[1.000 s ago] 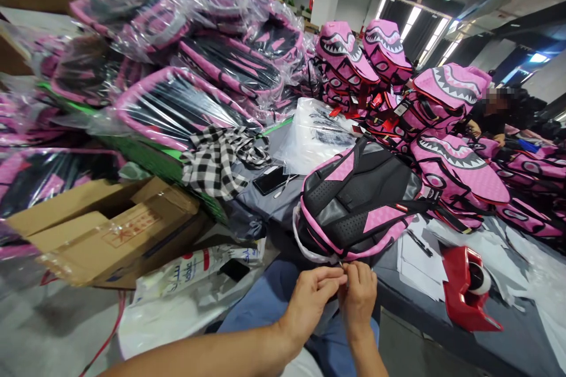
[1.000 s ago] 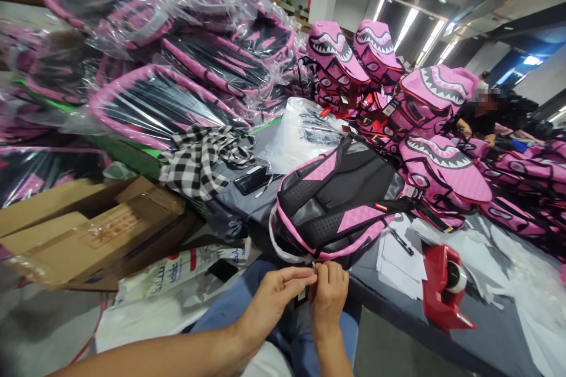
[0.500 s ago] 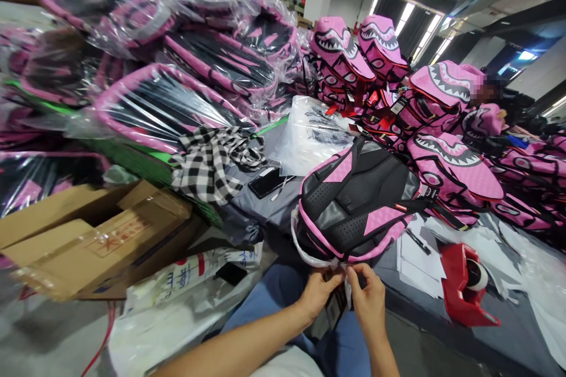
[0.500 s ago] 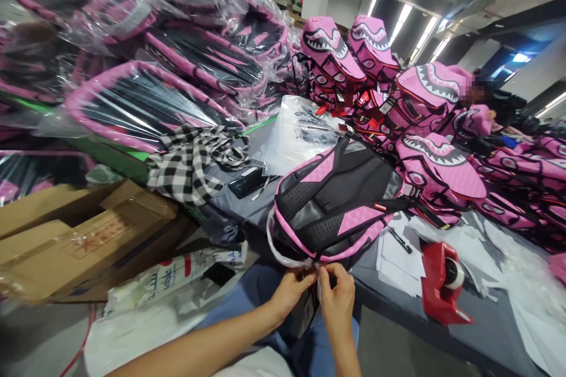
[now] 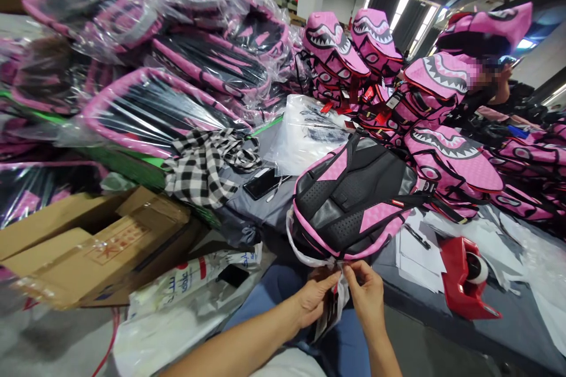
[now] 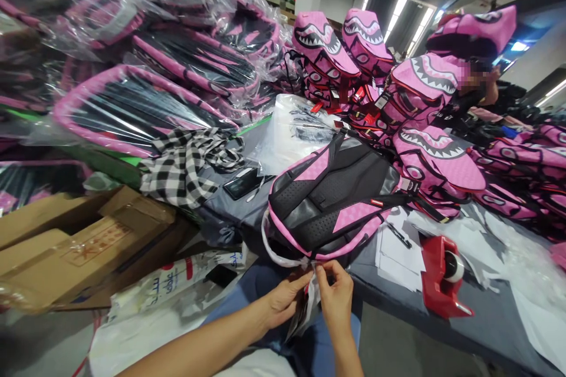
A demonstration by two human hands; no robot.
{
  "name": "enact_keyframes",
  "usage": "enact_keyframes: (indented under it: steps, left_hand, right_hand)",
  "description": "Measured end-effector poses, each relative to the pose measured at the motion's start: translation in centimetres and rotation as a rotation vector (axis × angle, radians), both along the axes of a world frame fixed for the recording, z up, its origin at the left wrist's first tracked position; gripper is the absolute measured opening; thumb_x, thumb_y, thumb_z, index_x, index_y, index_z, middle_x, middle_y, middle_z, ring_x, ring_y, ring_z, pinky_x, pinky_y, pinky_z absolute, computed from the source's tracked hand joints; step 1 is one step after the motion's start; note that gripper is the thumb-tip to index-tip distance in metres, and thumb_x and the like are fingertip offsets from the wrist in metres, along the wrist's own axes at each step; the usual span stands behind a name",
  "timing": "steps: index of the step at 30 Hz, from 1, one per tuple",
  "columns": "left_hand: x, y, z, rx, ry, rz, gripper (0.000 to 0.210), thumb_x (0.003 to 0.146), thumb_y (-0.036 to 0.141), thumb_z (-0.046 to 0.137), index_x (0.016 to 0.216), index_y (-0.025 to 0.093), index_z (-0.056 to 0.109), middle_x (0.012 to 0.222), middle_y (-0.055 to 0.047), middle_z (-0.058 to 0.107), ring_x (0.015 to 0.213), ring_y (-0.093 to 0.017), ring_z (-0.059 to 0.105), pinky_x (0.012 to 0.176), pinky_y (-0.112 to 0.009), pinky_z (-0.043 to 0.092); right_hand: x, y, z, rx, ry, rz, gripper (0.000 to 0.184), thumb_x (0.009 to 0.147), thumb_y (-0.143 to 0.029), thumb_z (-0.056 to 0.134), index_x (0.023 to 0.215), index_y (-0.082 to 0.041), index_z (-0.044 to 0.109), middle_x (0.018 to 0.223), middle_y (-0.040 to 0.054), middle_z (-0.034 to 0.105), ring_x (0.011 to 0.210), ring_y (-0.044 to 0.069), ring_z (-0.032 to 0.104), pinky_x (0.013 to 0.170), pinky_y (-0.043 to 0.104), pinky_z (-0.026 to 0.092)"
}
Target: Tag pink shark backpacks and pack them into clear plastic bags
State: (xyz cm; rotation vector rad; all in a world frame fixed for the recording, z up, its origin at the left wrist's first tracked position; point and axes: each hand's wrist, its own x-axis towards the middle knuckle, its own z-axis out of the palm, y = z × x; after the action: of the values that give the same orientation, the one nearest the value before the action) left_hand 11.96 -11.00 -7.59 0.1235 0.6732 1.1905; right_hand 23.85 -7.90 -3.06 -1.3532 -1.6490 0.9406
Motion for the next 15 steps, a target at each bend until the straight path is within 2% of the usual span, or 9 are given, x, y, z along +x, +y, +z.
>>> enact_keyframes:
  steps: [3, 7, 10, 12, 15]
  left_hand:
    - [-0.2, 0.0, 0.2, 0.007, 0.021, -0.034, 0.055, 0.053, 0.046, 0.097, 0.093, 0.013, 0.078, 0.076, -0.007, 0.074, 0.068, -0.019, 0.067, 0.069, -0.031, 0.051]
    - [-0.4, 0.0, 0.8, 0.064, 0.053, -0.011, 0.055, 0.056, 0.044, 0.096, 0.099, 0.015, 0.078, 0.097, -0.012, 0.078, 0.093, -0.026, 0.071, 0.083, -0.033, 0.053]
    - [-0.2, 0.0, 0.8, 0.053, 0.113, 0.009, 0.054, 0.055, 0.041, 0.096, 0.099, 0.016, 0.077, 0.102, -0.011, 0.078, 0.097, -0.027, 0.071, 0.091, -0.037, 0.053]
    - [-0.1, 0.0, 0.5, 0.015, 0.172, 0.055, 0.054, 0.054, 0.039, 0.096, 0.099, 0.018, 0.076, 0.104, -0.008, 0.078, 0.097, -0.026, 0.072, 0.092, -0.038, 0.054]
    - [-0.1, 0.3, 0.1, -0.028, 0.259, 0.11, 0.055, 0.05, 0.038, 0.097, 0.098, 0.02, 0.074, 0.103, -0.005, 0.078, 0.103, -0.025, 0.071, 0.094, -0.035, 0.054]
  right_hand:
    - [0.0, 0.3, 0.1, 0.037, -0.003, 0.005, 0.031, 0.086, -0.047, 0.063, 0.074, -0.019, 0.069, 0.069, 0.0027, 0.069, 0.064, 0.018, 0.062, 0.063, 0.027, 0.049]
    - [-0.4, 0.0, -0.3, 0.185, -0.046, -0.042, 0.023, 0.086, -0.039, 0.062, 0.075, -0.02, 0.07, 0.073, 0.0012, 0.063, 0.068, 0.017, 0.059, 0.064, 0.026, 0.048]
    - [0.3, -0.2, -0.9, 0.208, -0.073, -0.043, 0.021, 0.088, -0.037, 0.06, 0.079, -0.02, 0.07, 0.077, 0.0015, 0.063, 0.071, 0.016, 0.06, 0.065, 0.025, 0.048]
    - [2.7, 0.3, -1.0, 0.188, -0.104, -0.073, 0.026, 0.09, -0.042, 0.059, 0.086, -0.02, 0.071, 0.08, 0.0024, 0.067, 0.072, 0.016, 0.062, 0.065, 0.025, 0.049]
    - [10.2, 1.9, 0.7, 0.183, -0.213, -0.317, 0.04, 0.085, -0.057, 0.058, 0.086, -0.02, 0.072, 0.08, 0.0049, 0.07, 0.071, 0.019, 0.063, 0.066, 0.029, 0.05]
